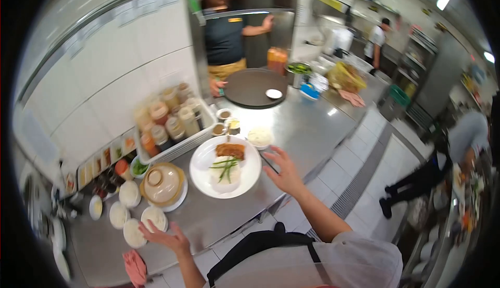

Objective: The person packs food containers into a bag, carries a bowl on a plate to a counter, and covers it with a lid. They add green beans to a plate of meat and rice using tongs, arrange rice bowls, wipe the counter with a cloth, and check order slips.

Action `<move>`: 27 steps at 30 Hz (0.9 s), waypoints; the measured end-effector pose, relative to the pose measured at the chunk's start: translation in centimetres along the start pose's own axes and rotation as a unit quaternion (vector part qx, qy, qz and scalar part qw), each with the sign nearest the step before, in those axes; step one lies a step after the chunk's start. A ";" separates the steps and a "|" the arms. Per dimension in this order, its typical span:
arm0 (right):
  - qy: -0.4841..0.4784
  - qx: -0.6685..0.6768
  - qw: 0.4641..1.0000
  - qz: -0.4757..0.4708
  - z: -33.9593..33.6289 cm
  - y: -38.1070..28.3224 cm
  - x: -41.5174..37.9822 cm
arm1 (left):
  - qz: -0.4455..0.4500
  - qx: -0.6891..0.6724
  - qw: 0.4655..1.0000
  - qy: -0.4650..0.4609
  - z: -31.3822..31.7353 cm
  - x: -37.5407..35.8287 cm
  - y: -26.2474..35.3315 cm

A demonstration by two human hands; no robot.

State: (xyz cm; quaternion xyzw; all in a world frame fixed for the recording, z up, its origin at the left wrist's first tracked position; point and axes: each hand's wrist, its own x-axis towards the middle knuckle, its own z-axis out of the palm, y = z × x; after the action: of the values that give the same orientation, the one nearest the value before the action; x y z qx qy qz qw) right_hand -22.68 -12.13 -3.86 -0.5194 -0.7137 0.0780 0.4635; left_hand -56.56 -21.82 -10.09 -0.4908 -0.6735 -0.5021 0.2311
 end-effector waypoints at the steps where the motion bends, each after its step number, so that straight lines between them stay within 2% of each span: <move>1: 0.007 0.000 1.000 -0.003 -0.5 -0.4 -0.4 | 0.025 -0.110 0.994 -0.002 1.6 -0.5 1.6; 2: 0.014 -0.002 1.000 -0.003 -1.0 -0.7 -0.9 | 0.042 -0.135 0.990 -0.025 2.7 -0.9 3.0; 4: 0.032 -0.028 0.999 0.005 -2.7 -0.6 -1.7 | 0.111 0.011 0.981 -0.159 4.7 -1.7 5.9; 5: 0.032 -0.038 0.999 0.020 -3.6 -0.4 -2.3 | 0.118 0.035 0.969 -0.214 5.6 -1.9 7.5; 6: 0.060 -0.064 0.995 0.054 -4.6 -0.1 -3.1 | 0.148 0.002 0.961 -0.234 6.6 -2.1 8.3; 8: 0.080 -0.093 0.991 0.050 -6.9 0.7 -4.8 | 0.175 0.083 0.959 -0.209 9.0 -2.5 9.5; 12: 0.125 -0.154 0.974 0.114 -11.7 2.5 -9.2 | 0.224 0.025 0.962 -0.154 11.2 -2.4 11.9; 15: 0.156 -0.162 0.959 0.173 -14.2 3.0 -11.8 | 0.217 -0.004 0.957 -0.193 11.9 -2.6 14.4; 18: 0.165 -0.182 0.953 0.180 -16.2 3.0 -13.1 | 0.223 -0.013 0.958 -0.180 12.6 -2.5 17.3; 20: 0.180 -0.160 0.953 0.186 -17.7 3.0 -13.3 | 0.257 -0.022 0.957 -0.131 13.0 -2.5 19.2; 21: 0.188 -0.136 0.955 0.182 -18.7 3.0 -13.2 | 0.271 -0.079 0.949 -0.138 13.0 -2.6 20.2; 23: 0.298 -0.113 0.928 0.192 -21.8 3.5 -13.2 | 0.258 -0.093 0.949 -0.159 13.0 -3.6 22.6; 25: 0.437 0.057 0.869 0.225 -27.6 5.1 -14.4 | 0.245 -0.104 0.947 -0.178 13.2 -4.6 24.6; 27: 0.534 0.084 0.832 0.125 -35.3 6.6 -16.7 | 0.249 -0.136 0.942 -0.181 12.4 -6.0 27.7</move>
State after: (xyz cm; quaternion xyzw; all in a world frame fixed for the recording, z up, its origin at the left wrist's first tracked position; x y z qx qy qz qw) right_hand 8.46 -35.84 2.26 -0.5245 -0.2751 -0.0946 0.8002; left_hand -27.12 -12.77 -7.30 -0.7520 -0.4859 -0.4180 0.1538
